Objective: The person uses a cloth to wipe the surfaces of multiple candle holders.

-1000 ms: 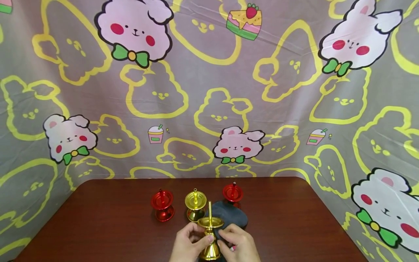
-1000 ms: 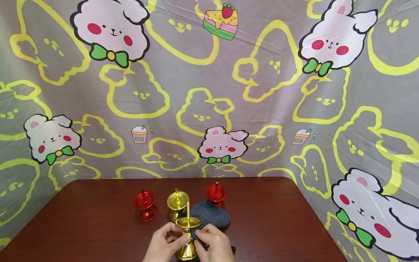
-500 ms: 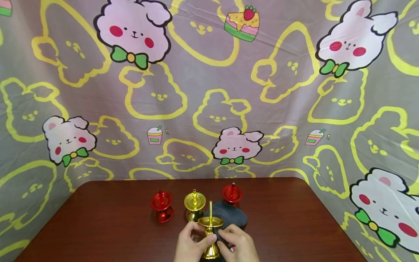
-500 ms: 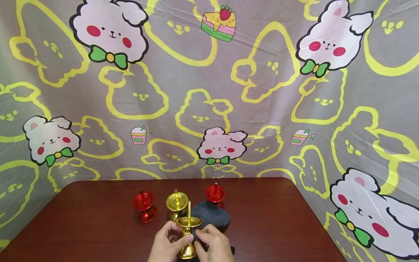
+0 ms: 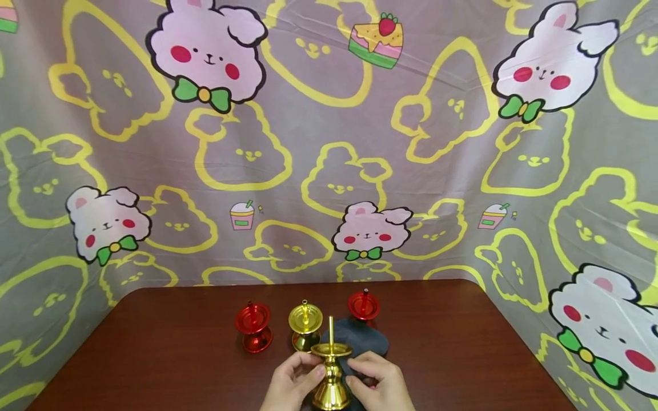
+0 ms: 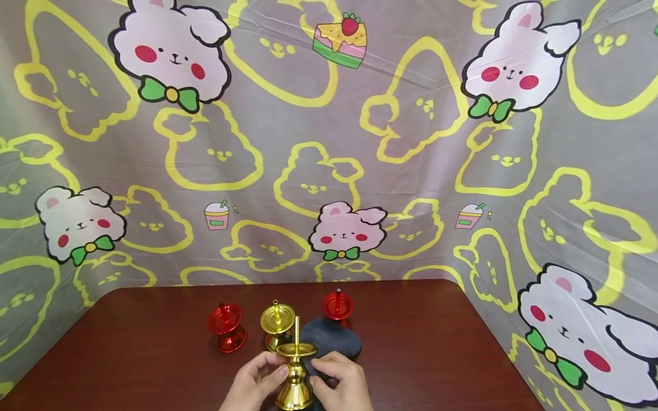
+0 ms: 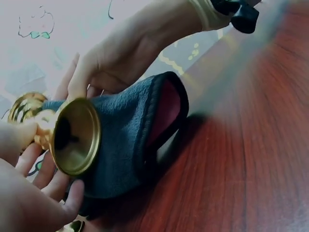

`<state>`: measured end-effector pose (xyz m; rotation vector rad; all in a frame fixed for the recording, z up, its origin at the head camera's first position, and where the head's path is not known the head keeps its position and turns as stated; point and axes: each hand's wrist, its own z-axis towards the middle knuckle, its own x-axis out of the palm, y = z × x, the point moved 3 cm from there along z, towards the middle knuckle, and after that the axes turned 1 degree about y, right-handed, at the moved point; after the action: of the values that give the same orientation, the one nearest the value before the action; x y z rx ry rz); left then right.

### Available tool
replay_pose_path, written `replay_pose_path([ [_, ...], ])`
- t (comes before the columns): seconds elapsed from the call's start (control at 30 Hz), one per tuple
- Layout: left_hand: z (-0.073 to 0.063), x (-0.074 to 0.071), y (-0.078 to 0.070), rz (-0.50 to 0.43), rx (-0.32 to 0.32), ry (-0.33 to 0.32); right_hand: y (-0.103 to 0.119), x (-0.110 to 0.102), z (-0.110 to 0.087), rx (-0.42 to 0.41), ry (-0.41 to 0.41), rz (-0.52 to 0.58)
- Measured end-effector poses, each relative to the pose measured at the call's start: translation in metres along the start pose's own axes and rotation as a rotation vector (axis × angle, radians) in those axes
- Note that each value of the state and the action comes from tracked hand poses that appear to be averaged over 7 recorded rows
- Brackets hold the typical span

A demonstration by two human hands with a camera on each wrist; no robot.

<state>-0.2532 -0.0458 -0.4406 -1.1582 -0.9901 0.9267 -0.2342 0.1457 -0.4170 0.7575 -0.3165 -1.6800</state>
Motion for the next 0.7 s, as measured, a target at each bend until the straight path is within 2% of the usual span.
replay_pose_path([
  [0.13,0.0012,-0.0001,0.0011,-0.010,-0.025,0.125,-0.0005,0.0002,-0.0007,-0.012,0.002,0.020],
  [0.2,0.0013,0.0006,0.0012,-0.020,-0.016,0.180,-0.0005,0.0003,-0.0008,-0.014,0.000,0.019],
  [0.3,0.0010,0.0011,0.0016,-0.048,-0.007,0.223,-0.0001,0.0009,-0.0007,-0.017,-0.005,0.012],
  [0.43,0.0007,0.0014,0.0011,-0.033,0.013,0.207,0.0004,0.0017,-0.0004,-0.039,-0.007,-0.007],
  [0.6,0.0015,0.0041,-0.0022,0.054,0.071,0.127,0.0014,0.0020,-0.0004,-0.046,-0.012,-0.026],
  [0.7,0.0021,0.0054,-0.0037,0.074,0.079,0.083,0.0020,0.0022,-0.0007,-0.046,-0.020,-0.038],
])
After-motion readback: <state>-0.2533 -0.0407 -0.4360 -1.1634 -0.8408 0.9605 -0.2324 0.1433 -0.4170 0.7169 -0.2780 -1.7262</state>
